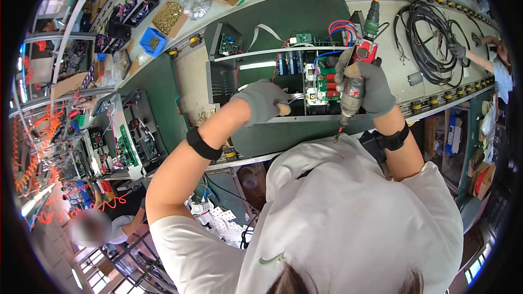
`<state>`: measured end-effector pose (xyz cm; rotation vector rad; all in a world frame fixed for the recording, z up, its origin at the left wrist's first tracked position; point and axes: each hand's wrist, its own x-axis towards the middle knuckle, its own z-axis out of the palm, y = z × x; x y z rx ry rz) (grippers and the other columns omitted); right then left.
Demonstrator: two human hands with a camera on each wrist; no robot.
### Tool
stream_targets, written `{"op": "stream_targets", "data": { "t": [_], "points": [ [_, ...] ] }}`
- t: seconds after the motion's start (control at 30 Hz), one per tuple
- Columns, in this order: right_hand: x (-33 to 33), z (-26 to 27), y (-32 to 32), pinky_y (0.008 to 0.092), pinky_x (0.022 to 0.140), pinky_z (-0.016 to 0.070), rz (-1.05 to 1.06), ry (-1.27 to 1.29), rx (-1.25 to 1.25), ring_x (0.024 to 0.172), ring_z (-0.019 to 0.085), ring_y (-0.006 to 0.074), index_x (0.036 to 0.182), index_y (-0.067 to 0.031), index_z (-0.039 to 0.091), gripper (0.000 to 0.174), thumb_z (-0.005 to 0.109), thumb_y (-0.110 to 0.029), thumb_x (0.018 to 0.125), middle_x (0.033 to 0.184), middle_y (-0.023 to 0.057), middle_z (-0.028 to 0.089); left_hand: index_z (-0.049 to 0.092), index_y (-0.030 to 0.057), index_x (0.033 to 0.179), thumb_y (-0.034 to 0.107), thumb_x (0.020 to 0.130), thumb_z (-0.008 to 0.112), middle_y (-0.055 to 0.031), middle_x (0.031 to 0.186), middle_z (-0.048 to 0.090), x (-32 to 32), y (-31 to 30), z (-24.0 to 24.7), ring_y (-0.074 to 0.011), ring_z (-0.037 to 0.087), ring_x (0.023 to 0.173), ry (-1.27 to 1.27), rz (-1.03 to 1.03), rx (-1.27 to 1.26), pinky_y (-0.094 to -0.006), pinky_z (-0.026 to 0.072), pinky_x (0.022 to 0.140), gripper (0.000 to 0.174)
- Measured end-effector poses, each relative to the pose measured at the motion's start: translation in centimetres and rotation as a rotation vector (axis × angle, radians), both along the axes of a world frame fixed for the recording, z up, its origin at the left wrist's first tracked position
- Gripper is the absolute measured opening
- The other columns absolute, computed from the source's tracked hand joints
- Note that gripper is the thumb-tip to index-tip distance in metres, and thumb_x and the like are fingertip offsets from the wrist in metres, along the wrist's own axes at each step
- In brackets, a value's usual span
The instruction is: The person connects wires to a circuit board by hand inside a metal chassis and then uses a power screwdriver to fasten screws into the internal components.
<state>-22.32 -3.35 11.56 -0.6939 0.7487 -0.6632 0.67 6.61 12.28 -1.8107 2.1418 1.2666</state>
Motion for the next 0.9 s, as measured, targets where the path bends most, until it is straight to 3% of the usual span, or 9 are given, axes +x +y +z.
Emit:
{"op": "stream_targets", "data": {
  "t": [0.07,0.1,0.17,0.23,0.37,0.43,0.57,0.73,0.9],
  "points": [
    [-0.8,-0.2,0.0,0.0299,0.052,0.0498,-0.011,-0.050,0.058,0.059,0.058,0.0186,0.084,-0.0025,0.057,0.019,0.058,-0.008,0.065,0.071,0.0096,0.059,0.072,0.0107,0.086,0.025,0.080,0.059,-0.0131,0.088,0.068,-1.7,-0.8,-0.7,-0.0284,0.065,0.088,-0.344,-0.002,0.069,-0.0377,0.0500,0.077,0.020],
    [-1.0,-0.4,-0.1,0.0299,0.052,0.0498,-0.017,-0.049,0.062,0.059,0.058,0.0186,0.084,-0.0025,0.057,0.019,0.058,-0.008,0.065,0.071,0.0096,0.059,0.072,0.0107,0.086,0.025,0.080,0.059,-0.0131,0.088,0.068,-2.7,-1.4,-1.2,-0.0284,0.065,0.088,-0.344,-0.009,0.073,-0.0377,0.0500,0.077,0.020],
    [-1.4,-0.9,-0.1,0.0298,0.052,0.0497,-0.084,-0.072,0.041,0.059,0.058,0.0185,0.084,-0.0028,0.057,0.018,0.057,-0.007,0.066,0.070,0.0095,0.058,0.071,0.0068,0.089,0.037,0.083,0.056,-0.0127,0.088,0.068,-4.3,-2.7,-2.1,-0.0302,0.064,0.090,-0.538,0.271,0.073,-0.0384,0.0508,0.077,0.034],
    [-1.9,-1.2,-0.1,0.0298,0.052,0.0498,-0.098,-0.047,0.045,0.059,0.058,0.0185,0.084,-0.0029,0.057,0.018,0.057,-0.007,0.066,0.070,0.0095,0.058,0.070,0.0050,0.092,0.041,0.084,0.054,-0.0139,0.089,0.068,-4.0,-4.0,-4.3,-0.0298,0.064,0.091,-0.558,0.280,0.086,-0.0377,0.0506,0.078,0.040],
    [-3.4,-1.6,-0.1,0.0295,0.052,0.0497,-0.109,-0.061,0.101,0.058,0.058,0.0185,0.084,-0.0033,0.057,0.018,0.057,-0.008,0.066,0.070,0.0090,0.058,0.071,0.0112,0.098,0.028,0.086,0.052,-0.0124,0.091,0.068,-0.7,-4.7,-4.7,-0.0280,0.064,0.083,-0.100,0.178,0.362,-0.0352,0.0488,0.076,0.028],
    [-4.2,-2.0,-0.3,0.0293,0.051,0.0496,-0.131,-0.040,0.115,0.057,0.058,0.0188,0.084,-0.0037,0.057,0.019,0.057,-0.009,0.066,0.070,0.0090,0.058,0.071,0.0130,0.102,0.021,0.084,0.051,-0.0103,0.094,0.067,0.9,-4.5,-4.5,-0.0238,0.063,0.088,0.058,0.155,0.449,-0.0328,0.0475,0.080,0.028],
    [-5.4,-2.6,-0.4,0.0294,0.048,0.0490,-0.154,-0.025,0.156,0.054,0.057,0.0193,0.086,-0.0049,0.056,0.021,0.058,-0.013,0.066,0.068,0.0094,0.058,0.065,0.0050,0.108,0.010,0.083,0.049,-0.0088,0.100,0.065,1.9,-3.8,-4.3,-0.0175,0.058,0.093,0.022,0.001,0.376,-0.0295,0.0436,0.084,0.030],
    [-6.1,-4.3,-0.5,0.0307,0.046,0.0489,-0.126,-0.024,0.140,0.054,0.058,0.0191,0.088,-0.0056,0.055,0.022,0.058,-0.016,0.070,0.067,0.0095,0.058,0.064,0.0044,0.109,-0.001,0.082,0.046,-0.0074,0.100,0.065,2.2,-2.3,-4.2,-0.0170,0.058,0.094,0.356,0.245,0.422,-0.0291,0.0440,0.084,0.032],
    [-6.0,-4.4,-0.6,0.0311,0.046,0.0491,-0.150,-0.041,0.202,0.056,0.058,0.0187,0.089,-0.0067,0.055,0.020,0.057,-0.015,0.071,0.070,0.0091,0.059,0.064,0.0040,0.107,0.003,0.084,0.048,-0.0100,0.096,0.066,1.3,-1.5,-4.7,-0.0174,0.059,0.089,0.318,0.284,0.284,-0.0289,0.0455,0.081,0.028]
  ]
}}
